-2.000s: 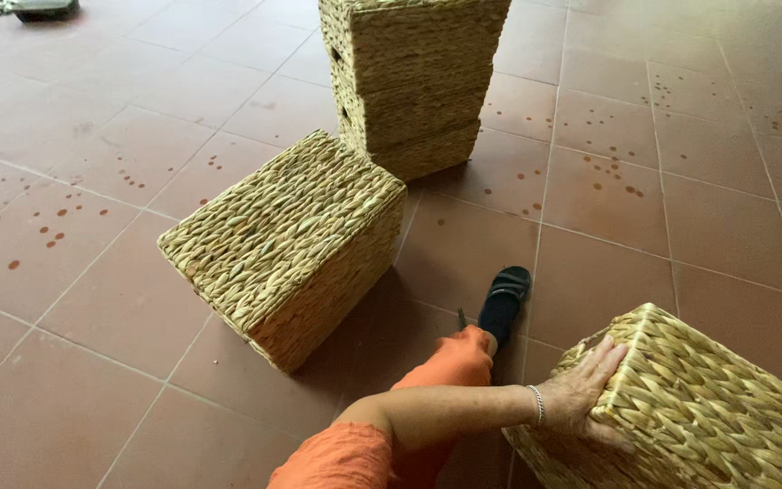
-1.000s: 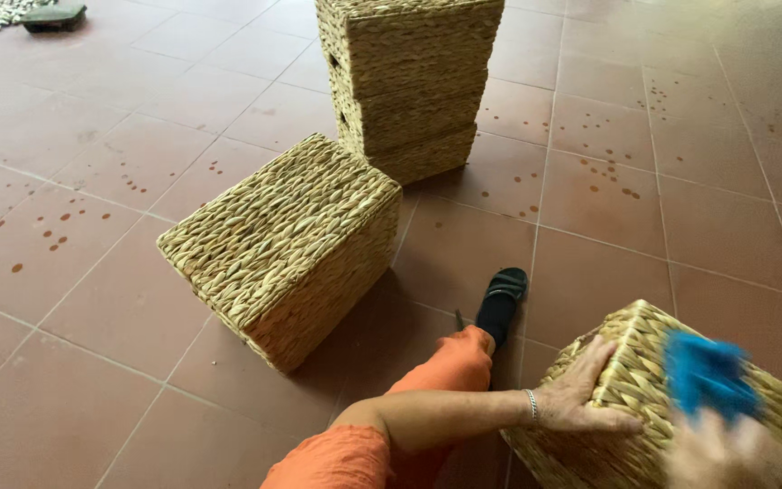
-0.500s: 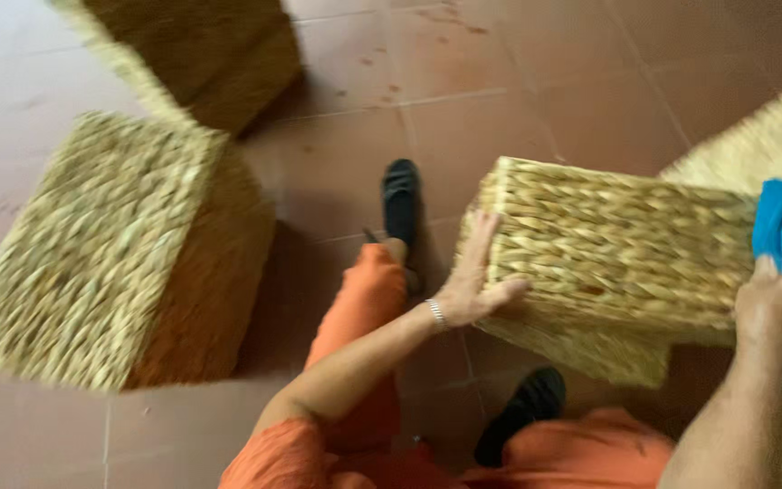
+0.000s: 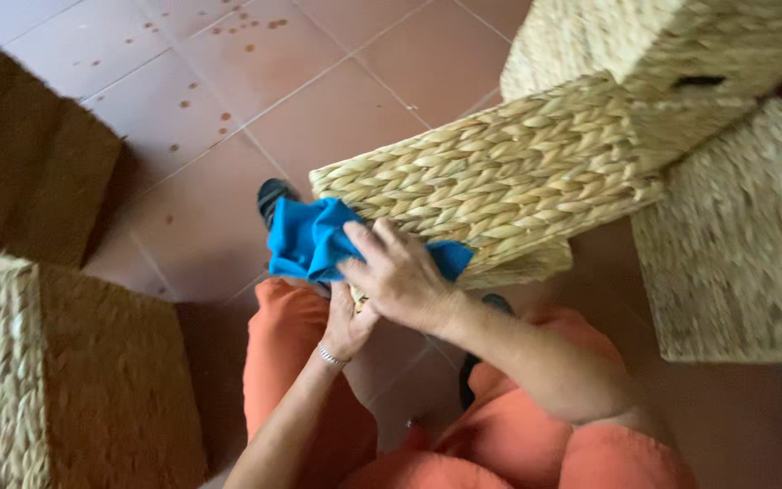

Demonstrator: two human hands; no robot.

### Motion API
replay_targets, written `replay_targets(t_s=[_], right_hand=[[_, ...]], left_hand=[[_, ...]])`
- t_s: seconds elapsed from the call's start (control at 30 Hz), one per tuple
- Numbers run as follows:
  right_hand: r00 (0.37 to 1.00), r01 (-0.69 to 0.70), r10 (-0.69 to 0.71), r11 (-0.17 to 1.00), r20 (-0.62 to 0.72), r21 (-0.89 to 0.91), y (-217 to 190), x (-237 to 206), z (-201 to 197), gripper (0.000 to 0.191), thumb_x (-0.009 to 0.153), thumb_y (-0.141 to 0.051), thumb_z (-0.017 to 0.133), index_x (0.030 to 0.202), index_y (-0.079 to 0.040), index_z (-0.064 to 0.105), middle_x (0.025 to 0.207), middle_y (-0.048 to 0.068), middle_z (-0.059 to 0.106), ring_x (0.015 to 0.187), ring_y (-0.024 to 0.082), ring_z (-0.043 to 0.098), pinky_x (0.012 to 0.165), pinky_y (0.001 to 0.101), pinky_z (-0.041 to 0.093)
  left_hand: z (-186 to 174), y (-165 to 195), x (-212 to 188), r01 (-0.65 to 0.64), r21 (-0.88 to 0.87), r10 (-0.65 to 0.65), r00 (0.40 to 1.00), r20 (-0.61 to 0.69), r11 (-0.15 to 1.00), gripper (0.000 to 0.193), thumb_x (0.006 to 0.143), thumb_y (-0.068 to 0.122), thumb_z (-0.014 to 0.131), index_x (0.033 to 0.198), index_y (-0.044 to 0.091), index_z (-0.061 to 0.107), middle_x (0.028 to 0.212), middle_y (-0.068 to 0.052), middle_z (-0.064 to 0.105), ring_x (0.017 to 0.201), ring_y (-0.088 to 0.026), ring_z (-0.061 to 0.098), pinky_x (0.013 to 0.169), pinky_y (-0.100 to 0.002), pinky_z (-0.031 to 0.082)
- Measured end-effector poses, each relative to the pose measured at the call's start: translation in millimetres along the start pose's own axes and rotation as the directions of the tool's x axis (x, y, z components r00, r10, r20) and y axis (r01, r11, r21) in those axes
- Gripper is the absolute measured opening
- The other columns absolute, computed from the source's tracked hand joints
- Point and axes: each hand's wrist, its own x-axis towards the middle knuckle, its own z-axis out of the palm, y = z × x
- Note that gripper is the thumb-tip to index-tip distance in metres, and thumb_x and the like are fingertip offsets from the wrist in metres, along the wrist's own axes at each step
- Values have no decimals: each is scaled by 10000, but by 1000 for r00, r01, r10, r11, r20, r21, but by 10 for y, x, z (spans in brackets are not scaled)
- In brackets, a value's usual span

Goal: The person sits on the floor and wipes the exterior and interior surfaces of several woven baskets using a blue cloth. They rotate each basket to clean all sides and the inside, then place it back in a stack.

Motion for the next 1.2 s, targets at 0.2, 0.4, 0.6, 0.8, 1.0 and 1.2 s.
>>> replay_targets(t_s=[0.2,0.4,0.6,0.8,1.0,1.2], right_hand=[[784,-573,547,819,-293,-5,973,-355,-736,138,912,-206,652,1006,-110,623,1032,93,519,891,248,565,626,382,520],[580,-814,644,442,-499,-376,1737,-862,-1287,374,979,-291,718,1280,-97,610,1093,133,511,940,281,586,639,400,555],[900,-425,429,826,-76,-369,880,-592,-428,135,1019,-143,663,1007,-38,578,1004,176,527,886,312,542,637,468,437],[1000,22,-21,981,6,-193,71,-519,-132,132,914,-159,625,991,-69,682,1146,200,578,962,321,564,830,421,532],[927,-347,375,848,-8,-401,1466,-966,-462,153,1091,-43,601,946,-60,553,936,128,551,851,252,523,648,413,397],[809,-505,581,611,-89,-610,2453,-1590,-808,176,1015,-123,677,912,-68,545,943,140,551,893,315,550,755,490,432]], left_hand=[[69,601,-117,-45,-404,43,999,-15,914,1179,953,234,685,1621,116,-278,1735,-204,140,1550,-301,312,1254,-396,282],[182,897,-38,-96,-425,90,995,-36,900,1209,938,267,725,1620,121,-262,1734,-198,110,1550,-306,308,1252,-411,304],[185,356,176,-133,-444,106,991,-86,886,1330,859,254,830,1615,111,-255,1704,-171,178,1517,-286,351,1226,-430,352],[66,-131,372,-126,74,126,992,-5,989,1111,862,145,948,1683,166,199,1612,-125,398,1479,-250,440,1298,-424,426],[-30,154,539,-173,-360,131,982,-138,917,1359,828,194,897,1648,63,-179,1753,-152,57,1579,-256,247,1271,-389,336],[-273,556,613,-264,140,291,928,-233,954,1277,747,296,945,1677,34,110,1725,-202,222,1631,-319,227,1346,-456,226]])
